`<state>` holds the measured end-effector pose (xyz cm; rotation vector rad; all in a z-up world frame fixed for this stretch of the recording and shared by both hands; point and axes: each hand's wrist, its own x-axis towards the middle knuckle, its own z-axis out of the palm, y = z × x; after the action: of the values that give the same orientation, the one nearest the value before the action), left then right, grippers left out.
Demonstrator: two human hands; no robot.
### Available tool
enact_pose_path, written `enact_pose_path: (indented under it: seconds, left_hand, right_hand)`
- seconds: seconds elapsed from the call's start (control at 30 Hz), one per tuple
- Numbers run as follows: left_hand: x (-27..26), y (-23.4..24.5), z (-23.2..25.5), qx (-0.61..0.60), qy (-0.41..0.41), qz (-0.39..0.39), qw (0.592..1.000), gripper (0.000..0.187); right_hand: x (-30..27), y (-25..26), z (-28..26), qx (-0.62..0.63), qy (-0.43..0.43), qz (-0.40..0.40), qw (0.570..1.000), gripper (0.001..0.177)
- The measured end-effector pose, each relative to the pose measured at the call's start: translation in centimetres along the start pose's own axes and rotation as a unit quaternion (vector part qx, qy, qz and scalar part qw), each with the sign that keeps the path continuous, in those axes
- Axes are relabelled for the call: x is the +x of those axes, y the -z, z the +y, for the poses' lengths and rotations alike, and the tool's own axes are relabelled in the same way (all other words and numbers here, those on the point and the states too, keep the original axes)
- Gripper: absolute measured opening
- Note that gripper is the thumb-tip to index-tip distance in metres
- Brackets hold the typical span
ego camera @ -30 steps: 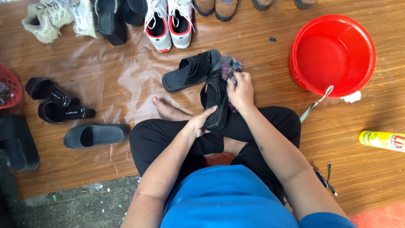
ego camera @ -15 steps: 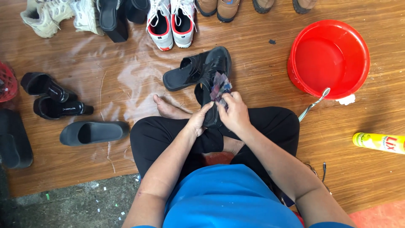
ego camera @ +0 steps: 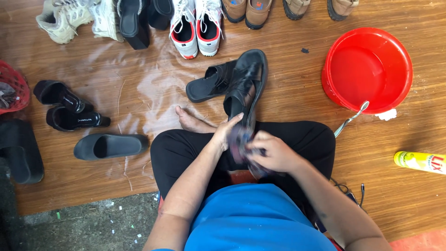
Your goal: The person scrubs a pair of black shoes using a toothbrush and water from a red basin, then wipes them with a cloth. The person handles the shoes one at a time, scrubbing the soles and uppers, and places them on the floor after cleaning.
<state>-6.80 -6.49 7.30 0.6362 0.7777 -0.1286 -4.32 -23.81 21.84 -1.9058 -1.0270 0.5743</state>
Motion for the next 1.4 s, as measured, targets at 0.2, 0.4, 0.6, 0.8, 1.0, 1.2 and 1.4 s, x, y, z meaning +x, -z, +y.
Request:
enact_pose_path:
  seconds: [0.2,0.4,0.6,0.8,1.0,1.2,1.4]
  left_hand:
    - [0.4,-0.4,1.2,-0.016,0.002,-0.018,1.0,0.043]
    - [2.9,1.3,-1.2,-0.01,0.006,-0.025,1.0,0.034]
    - [1.9,1.0,-0.2,0.029,-0.071,0.02,0.997,0.019]
    - [4.3,1.0,-0.9,0.075,-0.133,0.049,0.987,0.021]
    - [4.8,1.6,-1.3,0.049,-0.096,0.054,0.993,0.024]
    - [1.4,-0.3,0.1,0.002,-0.025,0.03,0.999,0.035]
    - [0.3,-1.0,2.0,0.036,-0.087,0.071,0.993,0.034]
  right_hand:
    - [-0.2,5.6,4.4,0.192,-0.046,0.149,0.969,0.035]
    - [5.1,-0.6,6.3,0.026,-0.004,0.204,0.979,0.011]
    - [3.2,-7.4,4.1,-0.242,-0.004,0.229,0.943,0.033]
    - [3.5,-6.9,7.3,-0.23,-0.052,0.249,0.939,0.03]
    - [4.7,-6.1,8.5,-0.215,-0.09,0.24,0.942,0.02]
    - [5.4,-3.6,9.2,-0.084,-0.066,0.289,0.951,0.013]
    - [2.6,-1.5,15.0,0.274,-0.291,0.359,0.844,0.023]
